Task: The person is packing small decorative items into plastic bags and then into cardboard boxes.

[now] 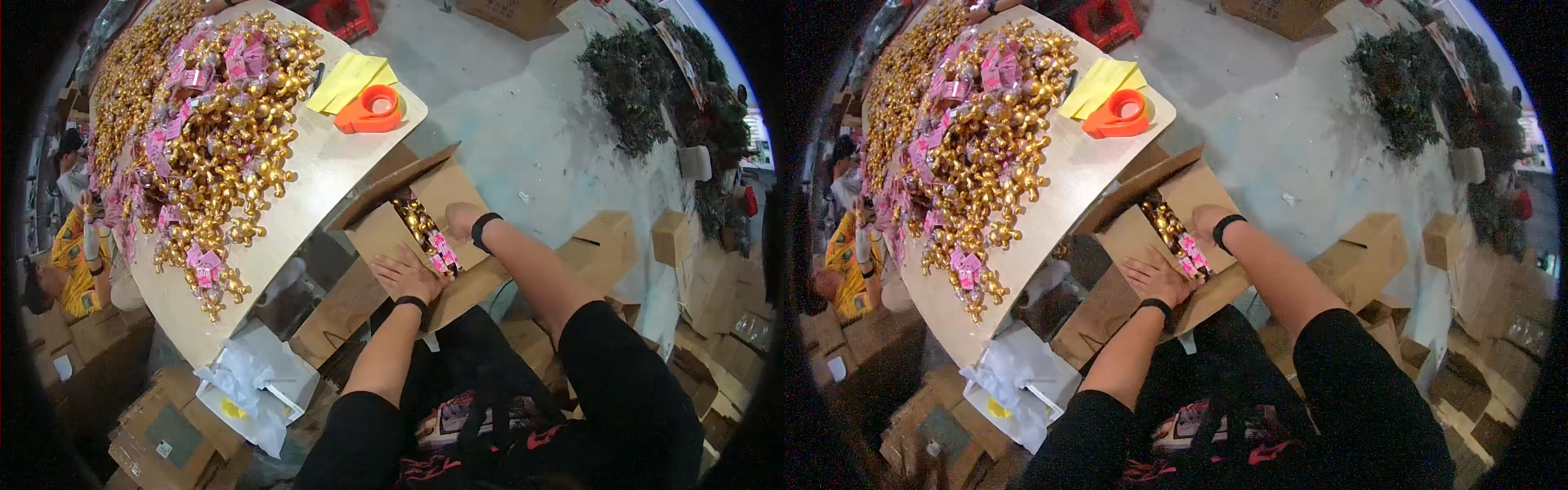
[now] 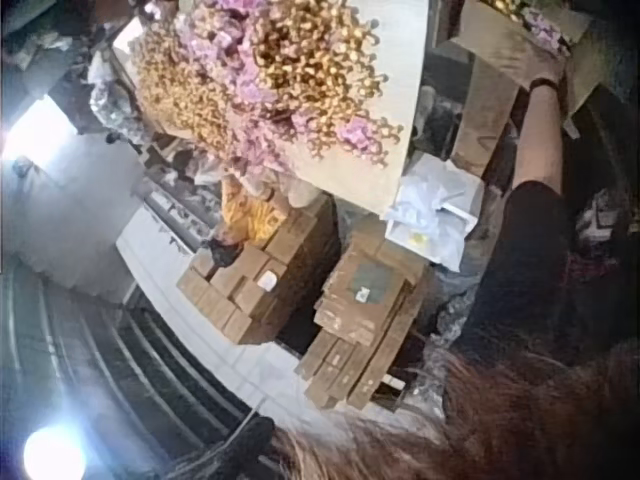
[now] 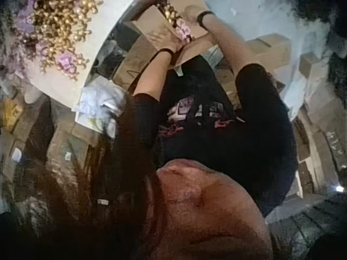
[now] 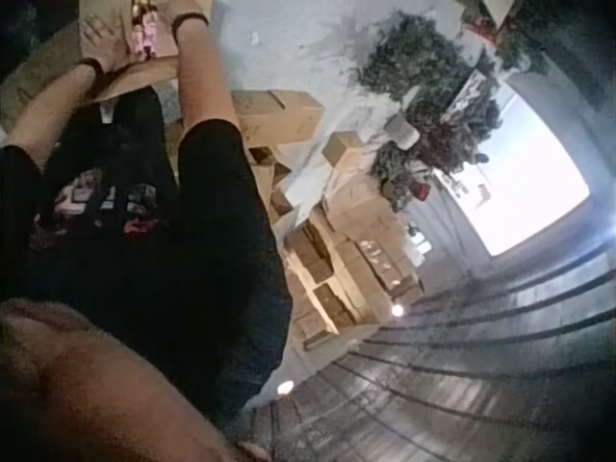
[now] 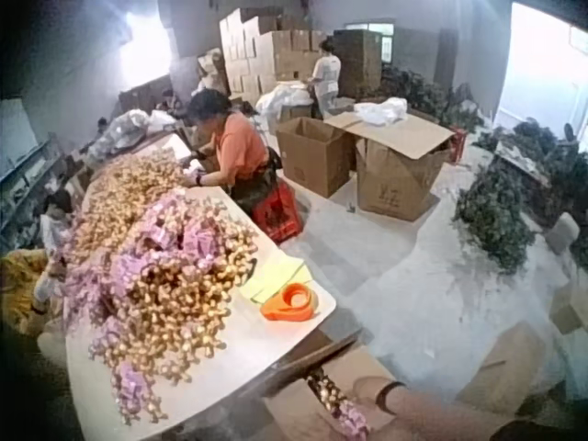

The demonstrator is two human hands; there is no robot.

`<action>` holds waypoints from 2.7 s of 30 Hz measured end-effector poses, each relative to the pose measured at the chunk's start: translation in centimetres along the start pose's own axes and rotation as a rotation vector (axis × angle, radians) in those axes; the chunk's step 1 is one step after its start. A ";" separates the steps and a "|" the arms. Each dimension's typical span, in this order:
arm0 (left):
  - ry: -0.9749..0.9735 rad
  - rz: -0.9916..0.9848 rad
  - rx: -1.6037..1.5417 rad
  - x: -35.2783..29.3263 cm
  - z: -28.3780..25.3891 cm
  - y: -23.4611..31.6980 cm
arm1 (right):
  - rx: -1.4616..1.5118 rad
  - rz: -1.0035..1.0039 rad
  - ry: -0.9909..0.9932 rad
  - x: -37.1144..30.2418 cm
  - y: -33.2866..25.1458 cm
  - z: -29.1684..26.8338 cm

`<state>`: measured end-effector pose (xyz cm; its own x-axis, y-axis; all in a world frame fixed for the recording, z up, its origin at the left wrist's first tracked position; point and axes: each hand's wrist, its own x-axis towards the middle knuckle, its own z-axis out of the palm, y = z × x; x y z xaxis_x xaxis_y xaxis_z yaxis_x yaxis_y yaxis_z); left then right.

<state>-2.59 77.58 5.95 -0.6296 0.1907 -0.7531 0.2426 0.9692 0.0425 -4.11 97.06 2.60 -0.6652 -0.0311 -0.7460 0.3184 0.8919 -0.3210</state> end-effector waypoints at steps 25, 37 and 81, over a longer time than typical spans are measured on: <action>0.420 0.492 0.243 2.0 -0.3 -8.5 | 0.082 0.292 -0.116 -5.2 -4.0 4.5; 0.213 0.401 -0.248 6.7 -0.8 -8.5 | 0.102 0.369 -0.196 -2.9 -4.1 4.7; 0.051 0.632 0.247 4.2 -3.7 -3.6 | 0.139 0.392 0.264 -4.6 -4.7 7.9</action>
<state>-8.86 75.46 5.10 -0.3443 0.7219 -0.6003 0.7330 0.6062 0.3086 2.80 89.42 2.92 -0.6198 0.4263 -0.6588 0.6541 0.7445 -0.1336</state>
